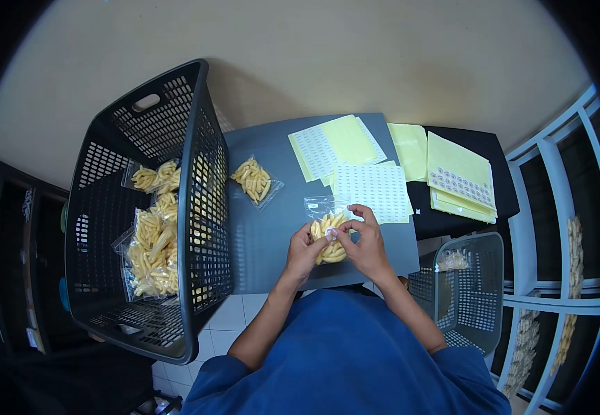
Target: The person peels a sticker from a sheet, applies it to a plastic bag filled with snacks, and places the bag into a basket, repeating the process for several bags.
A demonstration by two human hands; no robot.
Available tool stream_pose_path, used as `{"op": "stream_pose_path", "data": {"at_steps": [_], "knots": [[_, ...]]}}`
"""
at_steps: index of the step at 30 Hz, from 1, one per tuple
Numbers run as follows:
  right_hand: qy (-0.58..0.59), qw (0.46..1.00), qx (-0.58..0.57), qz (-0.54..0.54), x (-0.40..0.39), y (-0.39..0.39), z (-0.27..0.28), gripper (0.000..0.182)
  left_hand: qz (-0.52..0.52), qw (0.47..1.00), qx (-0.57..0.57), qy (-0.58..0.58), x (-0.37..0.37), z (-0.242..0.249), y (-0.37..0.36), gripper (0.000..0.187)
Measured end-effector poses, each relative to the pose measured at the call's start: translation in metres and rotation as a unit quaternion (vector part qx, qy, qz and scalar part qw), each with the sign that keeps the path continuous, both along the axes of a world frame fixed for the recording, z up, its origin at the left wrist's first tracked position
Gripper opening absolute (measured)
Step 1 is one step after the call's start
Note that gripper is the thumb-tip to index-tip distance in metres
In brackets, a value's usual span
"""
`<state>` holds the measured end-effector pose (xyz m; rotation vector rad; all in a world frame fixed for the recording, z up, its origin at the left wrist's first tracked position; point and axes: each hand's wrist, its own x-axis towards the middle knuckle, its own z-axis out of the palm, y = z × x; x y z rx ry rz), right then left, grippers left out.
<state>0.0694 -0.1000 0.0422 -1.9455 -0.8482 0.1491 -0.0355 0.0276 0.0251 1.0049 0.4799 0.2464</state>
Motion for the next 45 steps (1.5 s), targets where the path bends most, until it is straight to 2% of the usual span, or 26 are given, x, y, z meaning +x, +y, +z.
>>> {"op": "stream_pose_path", "data": {"at_steps": [4, 7, 10, 13, 19, 22, 25, 28, 31, 34, 37, 40, 45], "knots": [[0.025, 0.999, 0.007, -0.038, -0.003, 0.002, 0.011, 0.018, -0.002, 1.0, 0.01, 0.007, 0.0, 0.002, -0.001, 0.028], [0.02, 0.999, 0.041, -0.015, 0.001, 0.003, 0.003, 0.016, -0.001, 1.0, 0.015, 0.012, 0.001, 0.0, -0.001, 0.028], [-0.011, 0.999, 0.041, 0.007, 0.003, 0.002, -0.002, 0.016, 0.044, 0.999, -0.022, 0.023, 0.004, -0.002, -0.003, 0.026], [0.038, 0.997, 0.05, 0.042, 0.001, 0.001, 0.002, 0.017, 0.064, 0.997, -0.032, 0.019, 0.005, -0.005, -0.003, 0.024], [0.065, 0.997, 0.036, 0.005, -0.005, 0.011, 0.006, 0.023, 0.092, 0.996, -0.006, 0.009, 0.008, -0.009, -0.004, 0.024], [0.046, 0.999, 0.016, 0.019, -0.001, 0.009, 0.01, 0.021, 0.086, 0.996, 0.004, 0.009, 0.006, -0.009, -0.004, 0.024], [0.041, 0.999, 0.022, 0.024, -0.001, 0.007, 0.006, 0.025, 0.072, 0.996, -0.046, -0.018, 0.004, -0.01, -0.001, 0.026], [0.167, 0.978, 0.128, 0.013, 0.0, 0.009, -0.003, 0.029, 0.043, 0.998, -0.01, -0.038, 0.001, -0.004, 0.001, 0.03], [0.235, 0.965, 0.117, 0.011, 0.002, 0.007, -0.007, 0.029, 0.032, 0.995, -0.067, -0.06, -0.001, -0.005, 0.003, 0.034], [0.174, 0.982, 0.064, -0.039, -0.002, 0.016, 0.0, 0.028, 0.03, 0.999, -0.02, -0.015, 0.003, -0.004, 0.001, 0.034], [0.17, 0.984, 0.019, -0.056, -0.002, 0.018, 0.0, 0.028, 0.024, 0.996, 0.086, 0.007, 0.002, -0.006, -0.002, 0.032], [0.156, 0.985, 0.072, -0.013, 0.001, 0.017, -0.006, 0.03, 0.045, 0.998, 0.029, -0.013, 0.004, -0.009, 0.0, 0.029], [0.14, 0.987, 0.066, 0.035, -0.001, 0.008, -0.002, 0.033, 0.069, 0.997, 0.031, -0.002, 0.005, -0.007, -0.003, 0.029]]}}
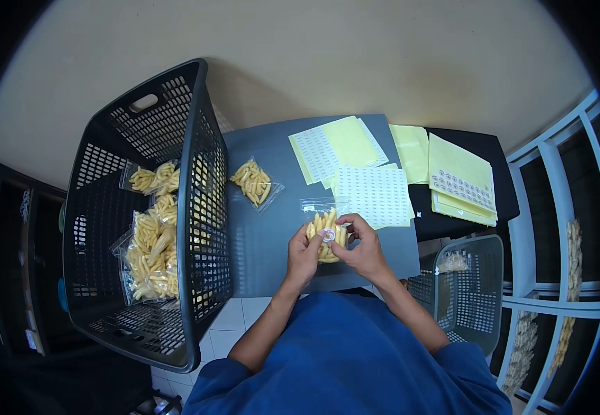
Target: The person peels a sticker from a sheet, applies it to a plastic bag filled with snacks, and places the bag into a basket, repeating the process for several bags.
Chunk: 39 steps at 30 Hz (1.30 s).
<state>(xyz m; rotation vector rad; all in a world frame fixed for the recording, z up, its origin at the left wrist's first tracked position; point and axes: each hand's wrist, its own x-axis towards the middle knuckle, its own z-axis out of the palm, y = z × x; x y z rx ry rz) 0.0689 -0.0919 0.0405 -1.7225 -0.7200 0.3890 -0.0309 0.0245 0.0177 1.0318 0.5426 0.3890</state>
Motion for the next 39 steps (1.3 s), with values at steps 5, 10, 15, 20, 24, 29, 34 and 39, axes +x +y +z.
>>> {"op": "stream_pose_path", "data": {"at_steps": [5, 10, 15, 20, 24, 29, 34, 39], "knots": [[0.046, 0.998, -0.022, -0.03, -0.001, -0.007, -0.01, 0.028, -0.041, 0.999, 0.024, 0.004, -0.001, -0.006, -0.004, 0.03], [0.043, 0.998, 0.001, -0.048, -0.007, -0.013, -0.018, 0.025, -0.068, 0.997, -0.002, -0.031, -0.003, -0.006, -0.004, 0.032], [0.089, 0.98, 0.136, -0.112, -0.007, -0.012, -0.018, 0.035, -0.126, 0.991, -0.022, -0.037, -0.009, -0.011, -0.002, 0.034], [0.267, 0.963, 0.033, 0.0, 0.009, -0.014, -0.006, 0.019, -0.182, 0.981, 0.049, -0.042, -0.021, -0.021, 0.007, 0.039], [0.223, 0.974, 0.039, -0.009, -0.006, -0.022, -0.01, 0.016, -0.113, 0.984, 0.123, -0.06, -0.023, -0.012, 0.012, 0.032], [0.18, 0.982, 0.0, -0.055, -0.045, -0.034, -0.008, 0.017, -0.148, 0.959, 0.231, 0.067, -0.026, -0.001, 0.016, 0.009], [0.189, 0.979, -0.02, -0.072, -0.048, -0.072, 0.002, 0.014, -0.106, 0.953, 0.283, 0.026, -0.026, 0.0, -0.011, 0.002], [0.125, 0.986, -0.009, -0.113, -0.019, -0.136, 0.002, 0.012, -0.134, 0.962, 0.24, -0.001, 0.006, -0.001, -0.068, 0.004]]}}
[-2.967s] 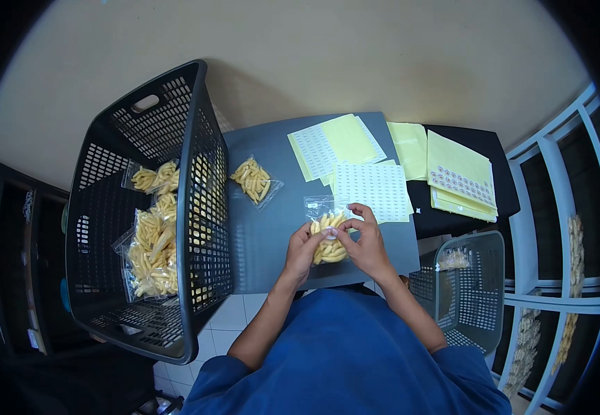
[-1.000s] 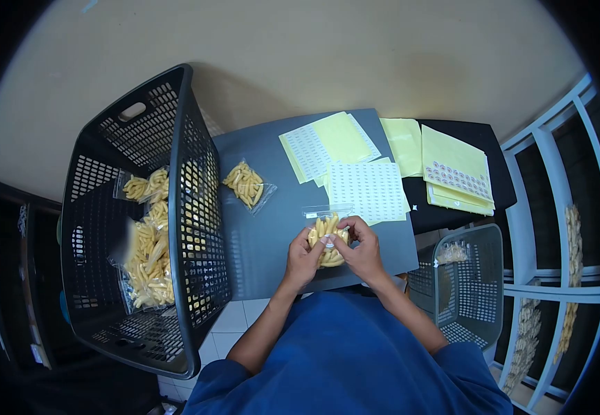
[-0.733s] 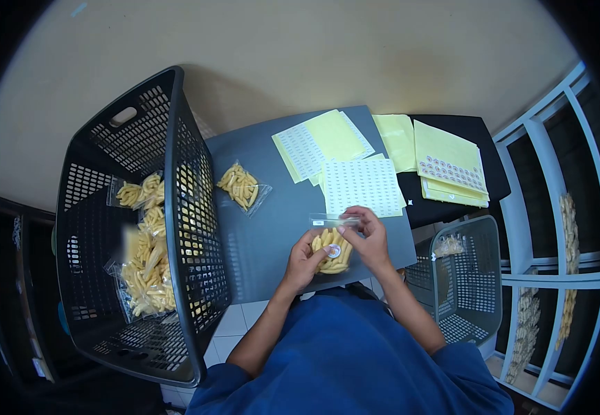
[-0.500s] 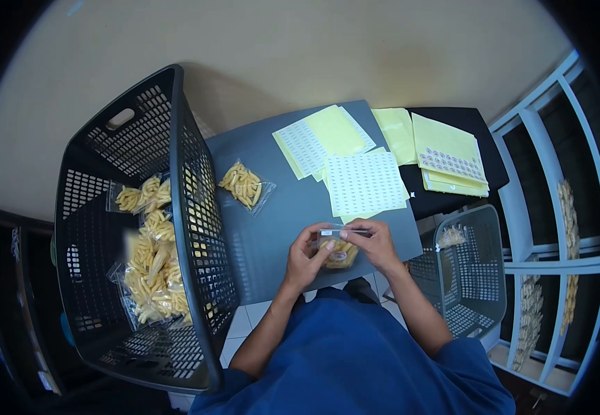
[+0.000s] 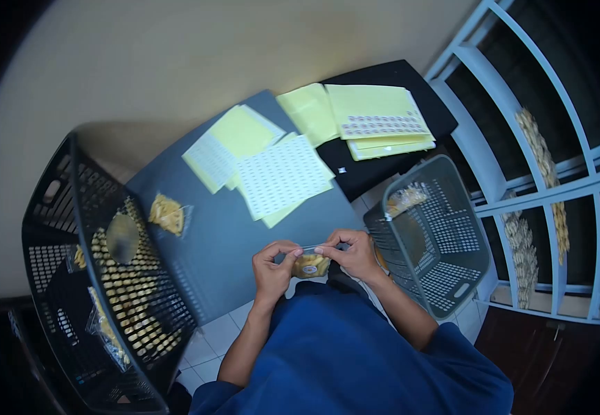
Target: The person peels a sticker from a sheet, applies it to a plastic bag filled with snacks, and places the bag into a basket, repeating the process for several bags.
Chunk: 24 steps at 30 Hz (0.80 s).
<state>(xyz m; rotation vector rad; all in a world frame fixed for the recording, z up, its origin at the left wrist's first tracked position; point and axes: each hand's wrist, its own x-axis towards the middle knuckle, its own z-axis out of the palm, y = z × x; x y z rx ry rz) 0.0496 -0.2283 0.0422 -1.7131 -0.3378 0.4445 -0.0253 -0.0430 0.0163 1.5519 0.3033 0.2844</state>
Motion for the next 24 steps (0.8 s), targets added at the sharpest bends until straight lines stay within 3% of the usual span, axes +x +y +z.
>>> {"op": "stream_pose_path", "data": {"at_steps": [4, 7, 8, 10, 12, 14, 16, 20, 22, 24], "knots": [[-0.018, 1.0, -0.006, 0.018, 0.038, -0.081, -0.002, 0.009, -0.109, 0.994, 0.005, -0.003, 0.047, 0.008, -0.055, 0.005], [-0.042, 0.998, -0.021, 0.036, 0.059, -0.145, 0.01, 0.008, -0.179, 0.981, 0.075, -0.014, 0.088, 0.026, -0.114, 0.003], [-0.049, 0.998, -0.033, 0.035, 0.064, -0.163, 0.017, 0.009, -0.251, 0.963, 0.097, -0.029, 0.102, 0.017, -0.128, 0.017], [-0.058, 0.997, -0.058, 0.011, 0.077, -0.202, 0.014, 0.01, -0.219, 0.967, 0.122, -0.046, 0.124, 0.034, -0.173, 0.033], [-0.024, 0.99, -0.07, -0.122, 0.089, -0.253, -0.024, 0.009, -0.233, 0.963, 0.127, -0.041, 0.141, 0.038, -0.195, 0.054], [0.063, 0.962, 0.021, -0.266, 0.107, -0.295, -0.06, 0.013, -0.222, 0.966, 0.134, -0.016, 0.147, 0.034, -0.202, 0.045], [0.085, 0.947, -0.027, -0.309, 0.123, -0.336, -0.112, 0.015, -0.22, 0.965, 0.145, 0.012, 0.145, 0.027, -0.203, 0.038], [0.067, 0.935, -0.135, -0.321, 0.13, -0.369, -0.255, 0.016, -0.21, 0.958, 0.175, 0.082, 0.13, 0.011, -0.193, 0.026], [0.087, 0.942, -0.117, -0.302, 0.119, -0.36, -0.352, 0.013, -0.197, 0.957, 0.17, 0.125, 0.119, 0.005, -0.194, 0.023], [0.133, 0.946, -0.135, -0.262, 0.123, -0.349, -0.384, 0.017, -0.184, 0.957, 0.148, 0.169, 0.11, 0.0, -0.195, 0.022]]}}
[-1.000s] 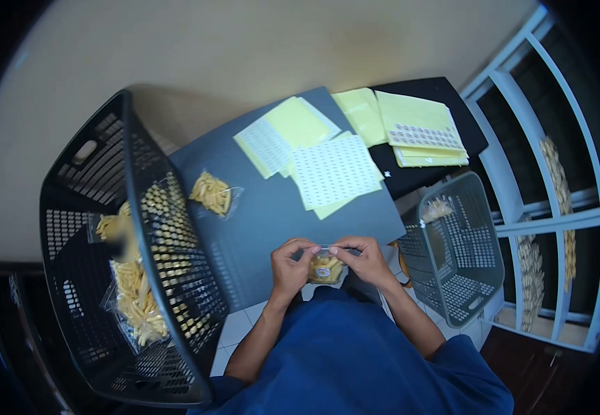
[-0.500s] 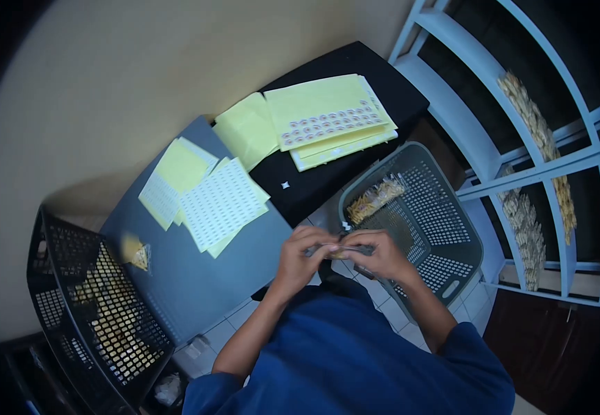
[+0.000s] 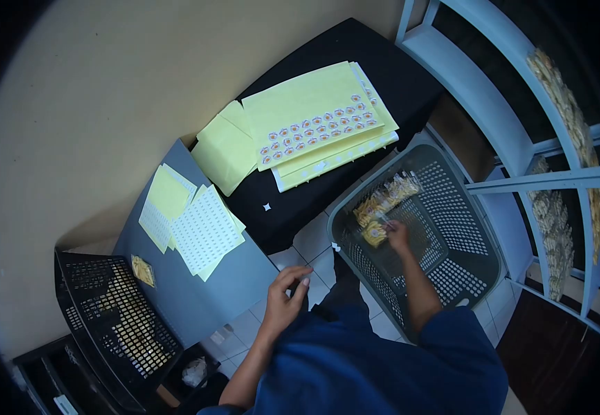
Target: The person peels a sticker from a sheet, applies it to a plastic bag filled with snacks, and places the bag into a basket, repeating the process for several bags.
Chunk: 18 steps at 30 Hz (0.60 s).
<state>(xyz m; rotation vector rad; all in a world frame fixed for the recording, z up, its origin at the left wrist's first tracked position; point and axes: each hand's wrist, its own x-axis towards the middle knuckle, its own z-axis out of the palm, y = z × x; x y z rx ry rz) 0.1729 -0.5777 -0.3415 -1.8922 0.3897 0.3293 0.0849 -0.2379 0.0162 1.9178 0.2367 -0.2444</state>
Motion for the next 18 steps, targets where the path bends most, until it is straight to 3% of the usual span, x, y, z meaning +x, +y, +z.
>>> {"op": "stream_pose_path", "data": {"at_steps": [2, 5, 8, 11, 18], "knots": [[0.091, 0.994, -0.024, 0.056, 0.007, 0.022, -0.013, 0.031, 0.012, 1.0, 0.006, 0.008, -0.006, -0.002, -0.005, 0.021], [0.008, 0.993, -0.118, 0.014, 0.015, 0.055, -0.003, 0.047, 0.006, 0.999, 0.02, 0.035, -0.01, -0.002, -0.01, 0.021], [-0.044, 0.917, -0.365, 0.151, 0.031, 0.077, 0.053, 0.059, -0.015, 0.997, 0.018, 0.068, -0.005, 0.0, -0.011, 0.021], [-0.079, 0.874, -0.392, 0.276, 0.028, 0.087, 0.032, 0.067, -0.014, 0.997, 0.015, 0.073, 0.003, 0.002, -0.012, 0.021], [-0.001, 0.84, -0.447, 0.307, 0.021, 0.104, -0.018, 0.066, -0.007, 0.995, -0.015, 0.098, 0.015, 0.004, -0.017, 0.019]]}}
